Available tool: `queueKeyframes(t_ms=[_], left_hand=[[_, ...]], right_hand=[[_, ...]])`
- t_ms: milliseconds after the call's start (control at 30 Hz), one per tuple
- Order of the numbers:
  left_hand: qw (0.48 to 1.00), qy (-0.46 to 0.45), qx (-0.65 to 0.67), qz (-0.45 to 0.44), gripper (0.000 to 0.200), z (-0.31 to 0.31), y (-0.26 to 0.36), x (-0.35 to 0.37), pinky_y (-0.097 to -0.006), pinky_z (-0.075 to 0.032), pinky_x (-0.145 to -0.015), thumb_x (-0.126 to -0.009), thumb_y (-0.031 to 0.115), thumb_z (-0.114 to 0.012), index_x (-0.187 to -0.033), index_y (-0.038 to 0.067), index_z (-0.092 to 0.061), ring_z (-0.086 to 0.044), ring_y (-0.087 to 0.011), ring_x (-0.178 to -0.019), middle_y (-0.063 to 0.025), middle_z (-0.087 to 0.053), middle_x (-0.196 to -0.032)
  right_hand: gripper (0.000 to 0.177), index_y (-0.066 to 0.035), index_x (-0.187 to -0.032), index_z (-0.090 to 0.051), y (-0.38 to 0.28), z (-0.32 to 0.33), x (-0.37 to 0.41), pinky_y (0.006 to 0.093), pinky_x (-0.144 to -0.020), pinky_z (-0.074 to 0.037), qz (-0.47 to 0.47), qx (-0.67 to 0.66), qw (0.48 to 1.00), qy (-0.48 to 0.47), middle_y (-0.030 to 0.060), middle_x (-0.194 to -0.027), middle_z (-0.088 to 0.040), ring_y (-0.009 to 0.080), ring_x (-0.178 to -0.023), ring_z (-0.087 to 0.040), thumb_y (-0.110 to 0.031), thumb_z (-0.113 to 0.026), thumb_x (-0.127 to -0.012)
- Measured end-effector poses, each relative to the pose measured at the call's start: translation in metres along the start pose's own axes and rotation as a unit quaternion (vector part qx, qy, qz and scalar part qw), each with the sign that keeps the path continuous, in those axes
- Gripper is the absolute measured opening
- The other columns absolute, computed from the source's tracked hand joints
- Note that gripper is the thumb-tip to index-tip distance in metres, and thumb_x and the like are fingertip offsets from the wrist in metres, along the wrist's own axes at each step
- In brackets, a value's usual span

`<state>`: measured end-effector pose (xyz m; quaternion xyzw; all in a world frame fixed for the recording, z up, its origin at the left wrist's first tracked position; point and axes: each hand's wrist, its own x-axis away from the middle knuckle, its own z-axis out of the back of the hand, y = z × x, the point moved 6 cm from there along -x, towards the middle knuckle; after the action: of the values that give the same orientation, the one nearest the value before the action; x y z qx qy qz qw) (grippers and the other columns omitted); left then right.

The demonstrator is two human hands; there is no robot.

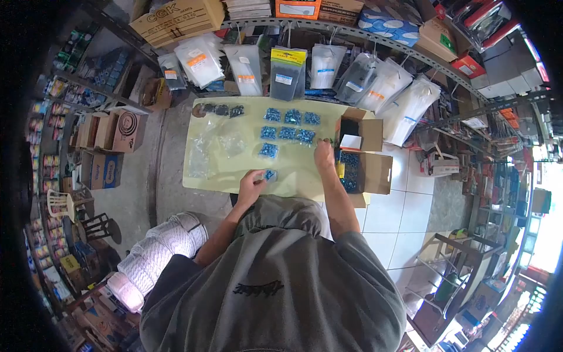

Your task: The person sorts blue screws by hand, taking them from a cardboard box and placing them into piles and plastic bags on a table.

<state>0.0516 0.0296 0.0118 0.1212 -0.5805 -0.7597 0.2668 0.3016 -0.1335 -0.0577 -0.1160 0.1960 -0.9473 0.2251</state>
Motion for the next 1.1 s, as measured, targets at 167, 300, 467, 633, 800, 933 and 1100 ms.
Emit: queueKeyframes(t_ms=[167,300,467,633,800,933,1100], left_hand=[[0.999,-0.014,-0.014,0.034,0.027,0.000,0.000,0.000,-0.0273,-0.052,-0.072,-0.080,0.002,-0.064,-0.107,0.000,-0.062,-0.063,-0.0175,-0.089,-0.0099,-0.062,-0.106],[0.999,-0.016,-0.018,0.032,0.028,0.000,-0.004,-0.001,-0.0269,-0.052,-0.073,-0.080,0.002,-0.065,-0.107,0.001,-0.062,-0.063,-0.0170,-0.089,-0.0095,-0.062,-0.107],[0.999,-0.018,-0.005,0.051,0.029,-0.003,-0.012,-0.001,-0.0262,-0.051,-0.072,-0.079,0.000,-0.065,-0.109,0.002,-0.061,-0.062,-0.0154,-0.087,-0.0090,-0.061,-0.106],[0.999,-0.015,-0.018,0.048,0.030,-0.004,-0.013,-0.002,-0.0258,-0.050,-0.067,-0.079,0.000,-0.065,-0.109,0.002,-0.061,-0.063,-0.0137,-0.078,-0.0081,-0.062,-0.104],[0.997,-0.016,-0.041,0.060,0.031,-0.004,-0.015,-0.001,-0.0263,-0.050,-0.063,-0.078,-0.001,-0.065,-0.109,0.001,-0.060,-0.063,-0.0129,-0.068,-0.0079,-0.062,-0.104],[0.998,-0.013,-0.032,0.060,0.031,-0.004,-0.014,-0.001,-0.0274,-0.050,-0.062,-0.078,-0.002,-0.064,-0.108,0.000,-0.060,-0.063,-0.0141,-0.066,-0.0090,-0.062,-0.102],[0.998,-0.014,-0.028,0.058,0.031,-0.003,-0.011,-0.001,-0.0269,-0.050,-0.061,-0.077,-0.002,-0.064,-0.108,-0.001,-0.060,-0.063,-0.0140,-0.066,-0.0095,-0.063,-0.102]], right_hand=[[0.015,-0.002,-0.088,-0.065,-0.009,0.018,0.010,0.0435,-0.075,-0.052,0.009,-0.041,0.998,0.048,0.0188,-0.093,-0.062,0.0366,-0.085,-0.062,-0.004,-0.059,-0.075],[0.016,-0.002,-0.089,-0.066,-0.028,0.045,0.021,0.0392,-0.072,-0.053,0.018,-0.110,0.987,0.115,0.0181,-0.090,-0.065,0.0332,-0.080,-0.065,-0.003,-0.062,-0.074],[0.020,-0.002,-0.093,-0.066,-0.060,0.055,0.040,0.0324,-0.067,-0.054,0.037,-0.262,0.963,0.058,0.0151,-0.084,-0.068,0.0245,-0.075,-0.068,-0.003,-0.065,-0.073],[0.022,-0.002,-0.094,-0.068,-0.111,0.031,0.072,0.0285,-0.067,-0.053,0.108,-0.370,0.906,-0.175,0.0103,-0.078,-0.069,0.0146,-0.071,-0.066,-0.006,-0.069,-0.072],[0.022,-0.002,-0.094,-0.067,-0.135,0.016,0.091,0.0297,-0.067,-0.053,0.175,-0.321,0.902,-0.229,0.0119,-0.077,-0.068,0.0165,-0.072,-0.067,-0.005,-0.068,-0.072],[0.024,-0.002,-0.097,-0.065,-0.144,0.011,0.096,0.0305,-0.068,-0.053,0.203,-0.332,0.895,-0.216,0.0137,-0.078,-0.067,0.0196,-0.073,-0.067,-0.004,-0.066,-0.074],[0.026,-0.001,-0.102,-0.063,-0.146,0.015,0.096,0.0312,-0.069,-0.054,0.166,-0.338,0.894,-0.243,0.0146,-0.083,-0.068,0.0211,-0.075,-0.068,-0.002,-0.064,-0.076]])
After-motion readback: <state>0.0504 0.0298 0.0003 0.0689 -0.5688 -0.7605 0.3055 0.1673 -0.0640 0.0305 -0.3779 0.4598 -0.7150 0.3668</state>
